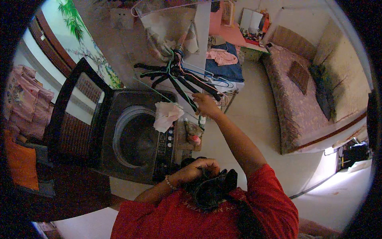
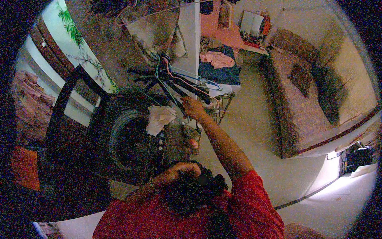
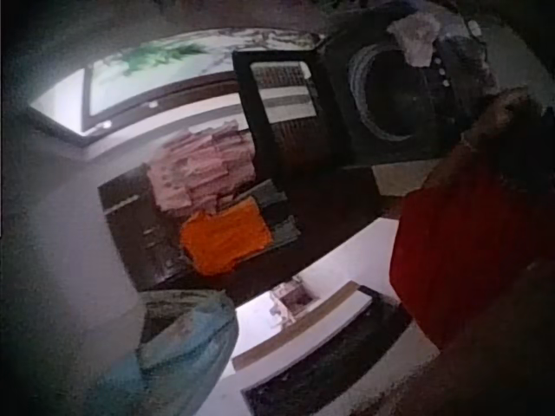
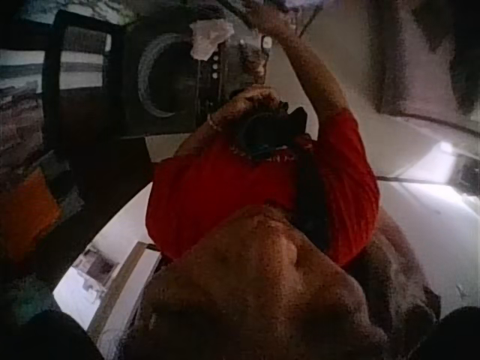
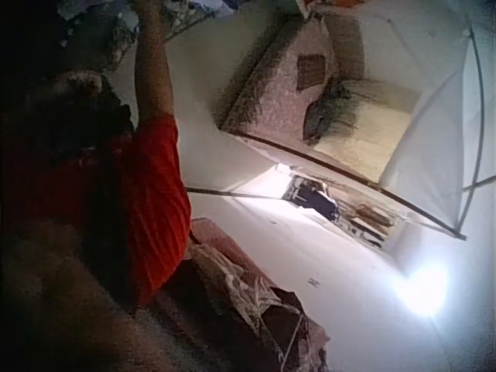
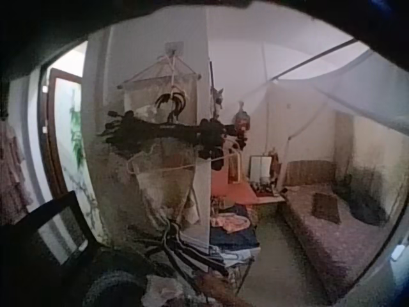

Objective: The person removes wet clothes from a washing machine, places them on hangers, and hangs them on a drying rack. The person handles a pink shirt, a beige top, an orange shirt, a pink top, and a black top, placing each on a hanger and moving them to a rack in the room.

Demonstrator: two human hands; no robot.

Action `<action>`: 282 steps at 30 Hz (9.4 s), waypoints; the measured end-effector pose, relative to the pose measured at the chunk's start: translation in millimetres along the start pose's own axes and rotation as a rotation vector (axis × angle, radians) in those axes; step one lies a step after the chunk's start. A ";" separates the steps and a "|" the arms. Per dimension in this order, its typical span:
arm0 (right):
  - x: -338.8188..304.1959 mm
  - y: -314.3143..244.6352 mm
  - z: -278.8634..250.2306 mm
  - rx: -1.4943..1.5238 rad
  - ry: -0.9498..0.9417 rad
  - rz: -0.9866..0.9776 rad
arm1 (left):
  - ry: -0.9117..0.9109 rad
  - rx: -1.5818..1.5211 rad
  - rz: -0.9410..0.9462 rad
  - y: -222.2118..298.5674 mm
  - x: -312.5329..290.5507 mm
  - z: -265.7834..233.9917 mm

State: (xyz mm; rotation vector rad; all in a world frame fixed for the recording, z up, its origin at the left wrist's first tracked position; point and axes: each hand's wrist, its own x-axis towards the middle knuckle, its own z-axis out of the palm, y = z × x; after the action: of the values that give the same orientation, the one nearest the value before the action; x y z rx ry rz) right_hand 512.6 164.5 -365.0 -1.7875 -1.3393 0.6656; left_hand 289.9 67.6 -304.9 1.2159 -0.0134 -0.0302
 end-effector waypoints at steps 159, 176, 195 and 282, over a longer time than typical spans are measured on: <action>-377.0 -65.5 -105.8 -0.178 0.554 -0.051 | -0.179 -0.148 0.193 2.2 176.8 122.8; -382.5 -60.0 -106.6 -0.166 0.809 -0.111 | -0.197 -0.178 0.120 12.0 180.3 96.7; -392.2 -57.4 -149.1 0.691 0.607 0.251 | -0.029 0.102 0.251 29.4 186.8 68.7; -477.5 -11.7 -197.9 0.401 1.262 0.204 | -0.159 0.572 0.355 117.9 190.7 143.4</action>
State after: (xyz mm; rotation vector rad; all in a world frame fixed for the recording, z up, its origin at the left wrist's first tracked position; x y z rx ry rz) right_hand 516.6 -343.4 -268.5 -1.5061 -0.1498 -0.1568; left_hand 478.6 -31.7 -145.6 1.7639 -0.3997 0.1996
